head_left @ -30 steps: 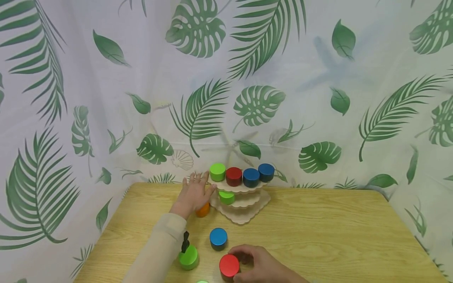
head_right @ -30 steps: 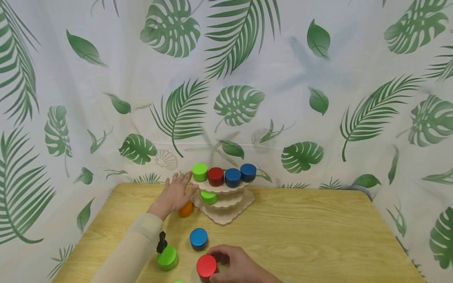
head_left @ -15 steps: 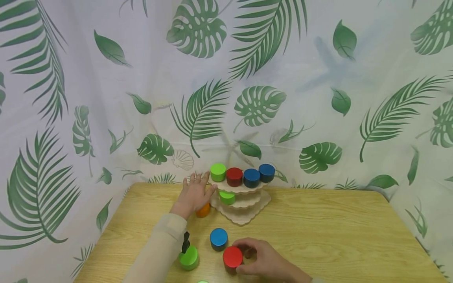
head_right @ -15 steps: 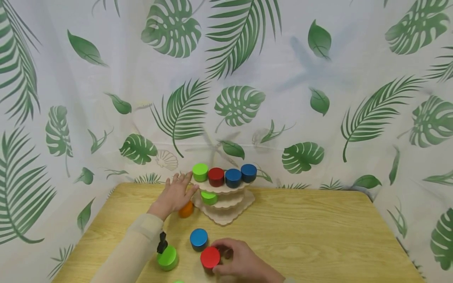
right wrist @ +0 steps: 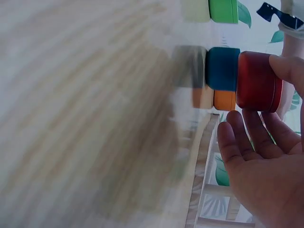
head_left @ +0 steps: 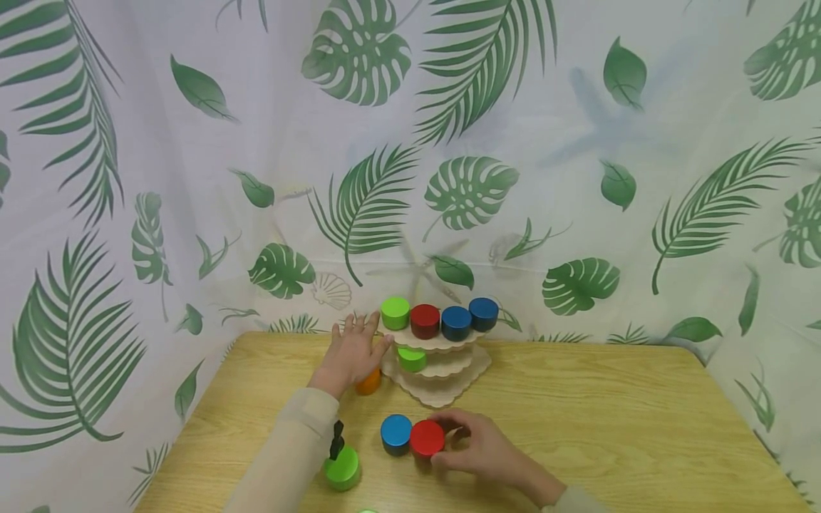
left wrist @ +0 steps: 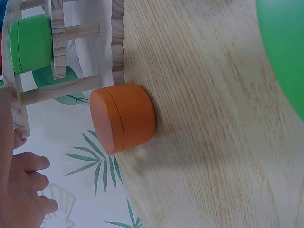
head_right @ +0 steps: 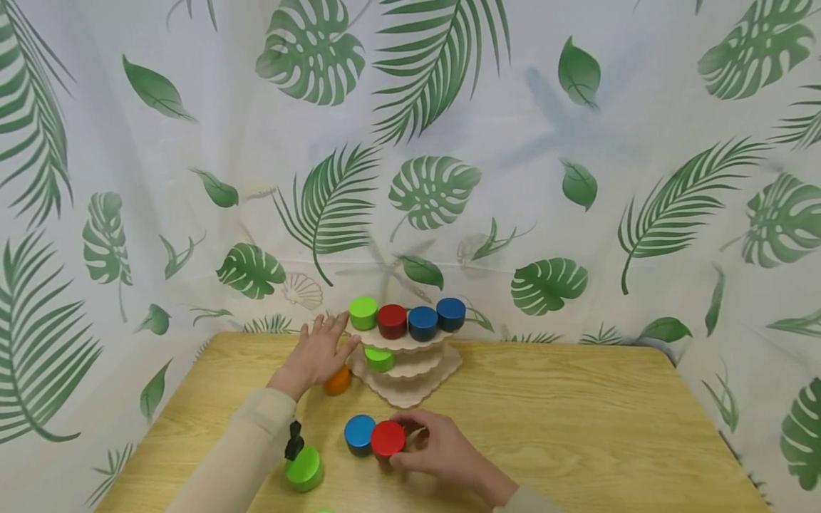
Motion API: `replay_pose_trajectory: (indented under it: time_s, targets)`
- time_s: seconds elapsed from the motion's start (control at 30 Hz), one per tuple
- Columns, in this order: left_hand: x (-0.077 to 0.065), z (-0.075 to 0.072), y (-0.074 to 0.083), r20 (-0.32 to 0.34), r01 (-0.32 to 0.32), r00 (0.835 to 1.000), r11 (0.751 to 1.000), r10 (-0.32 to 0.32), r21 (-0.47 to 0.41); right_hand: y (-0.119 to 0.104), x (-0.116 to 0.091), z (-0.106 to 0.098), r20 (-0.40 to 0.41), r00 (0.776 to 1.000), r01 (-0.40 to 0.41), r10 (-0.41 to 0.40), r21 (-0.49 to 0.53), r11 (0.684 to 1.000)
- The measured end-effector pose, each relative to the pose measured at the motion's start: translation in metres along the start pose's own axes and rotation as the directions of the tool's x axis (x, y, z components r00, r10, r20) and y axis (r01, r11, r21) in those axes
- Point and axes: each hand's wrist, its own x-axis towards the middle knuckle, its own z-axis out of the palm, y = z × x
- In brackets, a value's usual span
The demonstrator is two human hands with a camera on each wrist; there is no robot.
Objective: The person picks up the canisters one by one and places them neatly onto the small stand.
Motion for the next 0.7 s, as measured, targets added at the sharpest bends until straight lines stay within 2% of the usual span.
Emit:
replay_pose_trajectory:
  time_s: [0.37, 0.7]
  targets:
    - [0.001, 0.000, -0.001, 0.007, -0.007, 1.000, 1.000, 0.007, -0.011, 0.000, 0.011, -0.011, -0.099, 0.995, 0.022, -0.028, -0.059, 0.998]
    - [0.002, 0.002, -0.002, 0.014, 0.001, 1.000, 1.000, -0.001, -0.004, -0.003, 0.025, -0.023, -0.249, 0.969, -0.009, -0.009, -0.071, 0.997]
